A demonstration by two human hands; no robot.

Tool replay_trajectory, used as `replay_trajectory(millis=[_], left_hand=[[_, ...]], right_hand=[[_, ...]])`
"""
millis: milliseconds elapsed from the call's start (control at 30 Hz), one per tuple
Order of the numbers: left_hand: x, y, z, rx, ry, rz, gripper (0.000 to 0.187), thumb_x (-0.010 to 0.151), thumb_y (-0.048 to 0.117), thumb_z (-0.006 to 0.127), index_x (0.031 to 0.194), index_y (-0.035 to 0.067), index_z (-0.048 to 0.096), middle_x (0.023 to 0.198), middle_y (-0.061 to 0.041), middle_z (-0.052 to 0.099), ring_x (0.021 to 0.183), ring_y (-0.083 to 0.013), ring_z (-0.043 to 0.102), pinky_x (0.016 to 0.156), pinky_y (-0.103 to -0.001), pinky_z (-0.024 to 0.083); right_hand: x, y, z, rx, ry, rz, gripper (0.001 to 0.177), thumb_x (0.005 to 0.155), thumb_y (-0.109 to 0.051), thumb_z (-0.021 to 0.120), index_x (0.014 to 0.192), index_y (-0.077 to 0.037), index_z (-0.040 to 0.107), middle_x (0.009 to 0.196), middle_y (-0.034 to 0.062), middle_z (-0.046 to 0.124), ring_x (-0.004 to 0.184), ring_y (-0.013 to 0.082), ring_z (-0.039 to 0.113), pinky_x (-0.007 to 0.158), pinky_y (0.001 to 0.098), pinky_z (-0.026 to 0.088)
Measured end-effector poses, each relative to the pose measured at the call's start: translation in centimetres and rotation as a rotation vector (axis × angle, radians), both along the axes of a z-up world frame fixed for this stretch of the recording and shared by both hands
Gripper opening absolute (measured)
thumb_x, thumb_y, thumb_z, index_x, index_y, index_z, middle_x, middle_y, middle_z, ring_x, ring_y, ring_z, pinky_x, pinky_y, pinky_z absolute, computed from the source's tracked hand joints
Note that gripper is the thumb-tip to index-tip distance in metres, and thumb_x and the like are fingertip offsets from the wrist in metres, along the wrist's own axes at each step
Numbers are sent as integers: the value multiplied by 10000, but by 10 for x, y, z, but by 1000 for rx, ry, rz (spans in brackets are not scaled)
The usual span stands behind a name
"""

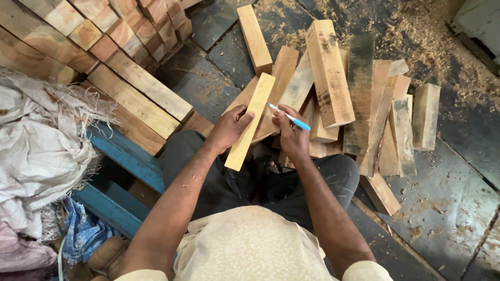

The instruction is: The person sits on the floor and marks wooden planks with a blue marker. They pick up a plank, draw lines on it, and place it on a stack. The person repeats this process with several planks, occasionally using a measuring tape to measure the wood before marking.

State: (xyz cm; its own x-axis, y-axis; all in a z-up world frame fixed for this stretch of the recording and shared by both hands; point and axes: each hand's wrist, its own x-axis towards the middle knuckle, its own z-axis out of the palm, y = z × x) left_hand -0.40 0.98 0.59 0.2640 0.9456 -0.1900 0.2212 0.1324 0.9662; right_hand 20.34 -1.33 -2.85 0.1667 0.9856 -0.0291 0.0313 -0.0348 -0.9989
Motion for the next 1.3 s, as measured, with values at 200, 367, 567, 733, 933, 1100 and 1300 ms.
replay_trajectory(millis=[200,367,567,733,933,1100,1300], left_hand=[[-1,-1,-6,42,-27,10,408,1013,349,581,1245,20,648,1038,-100,745,916,-133,670,817,-316,539],[-1,0,-6,90,0,-1,434,1011,359,572,1276,24,651,1070,-99,751,951,-146,701,841,-313,540],[-1,0,-8,11,-41,1,456,1011,381,573,1301,36,639,1098,-107,754,972,-167,703,845,-327,553],[-2,1,-4,30,45,-1,475,1001,397,581,1307,39,640,1114,-113,756,985,-184,719,864,-335,555],[-2,1,-11,93,100,15,475,1013,385,588,1307,14,626,1181,-154,731,1070,-216,703,921,-351,537],[-4,0,-13,85,73,7,479,995,394,573,1289,22,641,1147,-153,753,1040,-225,725,908,-351,542],[-1,3,-15,91,128,7,470,996,398,584,1268,17,625,1086,-155,732,963,-222,713,842,-368,545]], right_hand=[[-3,1,2,-7,-59,17,354,1063,-221,579,1302,37,623,1132,141,722,980,191,743,872,309,617],[-3,2,5,-3,-61,20,360,1059,-222,588,1310,34,624,1127,142,724,963,188,741,864,309,620],[-6,0,11,-41,-96,26,333,1061,-226,588,1313,-14,636,1144,113,728,979,170,736,821,298,593],[-16,-5,33,43,-329,42,299,1039,-219,615,1261,-28,673,1033,108,757,914,172,741,790,299,588],[-21,-69,57,-30,-724,276,209,1015,-176,647,1188,-85,721,969,164,742,878,304,728,754,405,565],[-27,-96,44,-34,-293,357,219,1004,-167,655,1139,-3,710,899,64,727,792,210,645,676,347,535],[-16,-1,55,-374,-301,93,258,1022,-230,660,974,13,731,774,79,717,643,143,655,590,305,514]])
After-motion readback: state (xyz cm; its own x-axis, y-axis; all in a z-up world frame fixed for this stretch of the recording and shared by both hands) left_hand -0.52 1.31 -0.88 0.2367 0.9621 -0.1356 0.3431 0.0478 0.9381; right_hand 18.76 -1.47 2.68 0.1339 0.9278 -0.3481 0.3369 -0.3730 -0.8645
